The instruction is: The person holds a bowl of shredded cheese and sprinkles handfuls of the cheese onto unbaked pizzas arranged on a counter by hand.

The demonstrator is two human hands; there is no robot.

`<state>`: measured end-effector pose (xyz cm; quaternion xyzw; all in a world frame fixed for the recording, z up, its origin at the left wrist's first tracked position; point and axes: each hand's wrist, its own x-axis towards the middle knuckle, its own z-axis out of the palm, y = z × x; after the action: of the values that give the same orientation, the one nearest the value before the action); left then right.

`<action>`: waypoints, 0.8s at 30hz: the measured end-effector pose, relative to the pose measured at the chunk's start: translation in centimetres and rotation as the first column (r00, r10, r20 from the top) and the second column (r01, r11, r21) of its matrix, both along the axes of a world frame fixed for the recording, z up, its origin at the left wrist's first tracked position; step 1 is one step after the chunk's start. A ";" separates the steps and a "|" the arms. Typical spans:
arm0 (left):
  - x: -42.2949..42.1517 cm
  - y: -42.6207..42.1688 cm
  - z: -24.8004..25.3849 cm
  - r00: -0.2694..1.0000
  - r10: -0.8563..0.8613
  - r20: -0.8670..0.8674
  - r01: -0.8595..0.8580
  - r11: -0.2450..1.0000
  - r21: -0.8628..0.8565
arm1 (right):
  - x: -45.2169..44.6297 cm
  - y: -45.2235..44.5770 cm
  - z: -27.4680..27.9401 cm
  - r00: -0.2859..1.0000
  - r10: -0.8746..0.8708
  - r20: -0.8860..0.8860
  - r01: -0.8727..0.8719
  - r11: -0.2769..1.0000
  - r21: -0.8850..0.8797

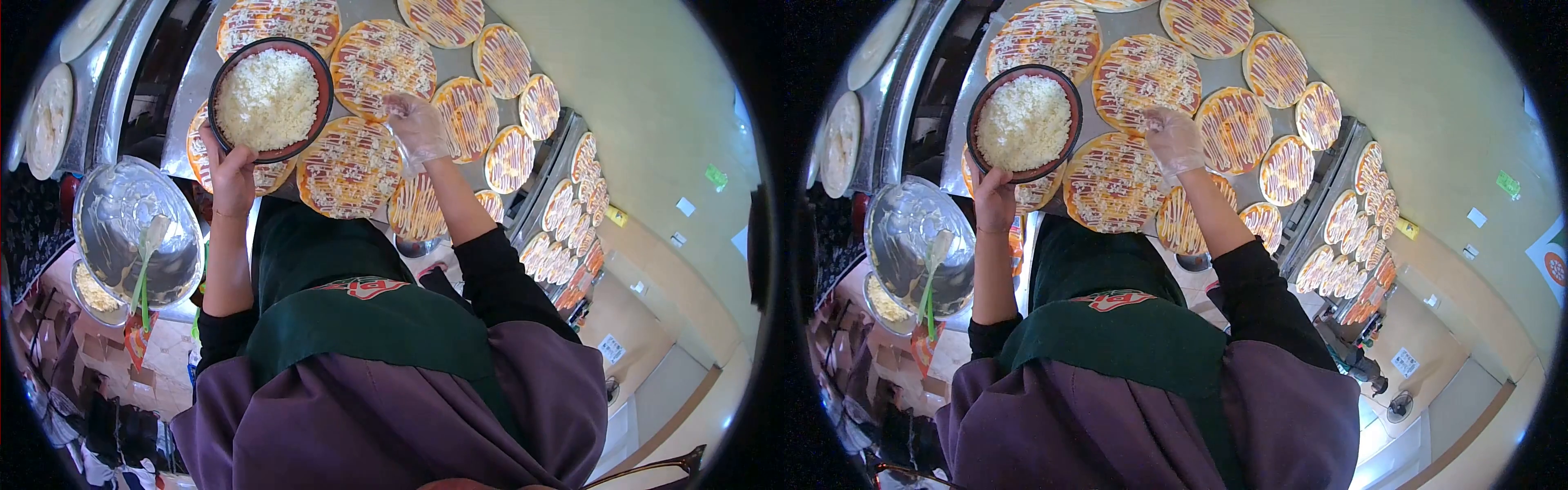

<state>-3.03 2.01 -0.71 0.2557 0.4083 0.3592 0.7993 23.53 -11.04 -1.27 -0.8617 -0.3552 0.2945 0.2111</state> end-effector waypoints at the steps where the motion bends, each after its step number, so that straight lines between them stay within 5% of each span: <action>1: -0.1 0.0 0.0 1.000 0.000 0.001 0.000 1.000 0.006 | 0.0 0.2 -0.2 0.999 0.030 0.017 -0.030 0.999 0.021; 6: -0.6 0.1 -0.4 1.000 0.000 -0.004 0.000 1.000 -0.005 | 0.1 0.7 -0.8 0.995 0.080 0.057 -0.084 0.994 0.075; 12: -0.3 0.1 -0.2 1.000 -0.003 -0.016 0.003 1.000 -0.009 | -0.2 1.5 0.1 0.991 -0.058 -0.117 0.072 0.991 0.115; 15: 0.3 0.0 0.7 1.000 0.003 -0.009 -0.003 1.000 -0.023 | -0.1 1.4 -1.1 0.993 0.103 -0.064 -0.090 0.980 0.180; 24: 3.0 -0.1 0.8 0.998 -0.020 -0.065 0.018 0.999 -0.037 | 0.1 2.9 -0.7 0.975 0.017 -0.223 0.046 0.960 0.275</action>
<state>-0.02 1.87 0.07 0.2566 0.4383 0.3356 0.7934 23.64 -8.17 -1.95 -0.7874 -0.3608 0.3348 0.3710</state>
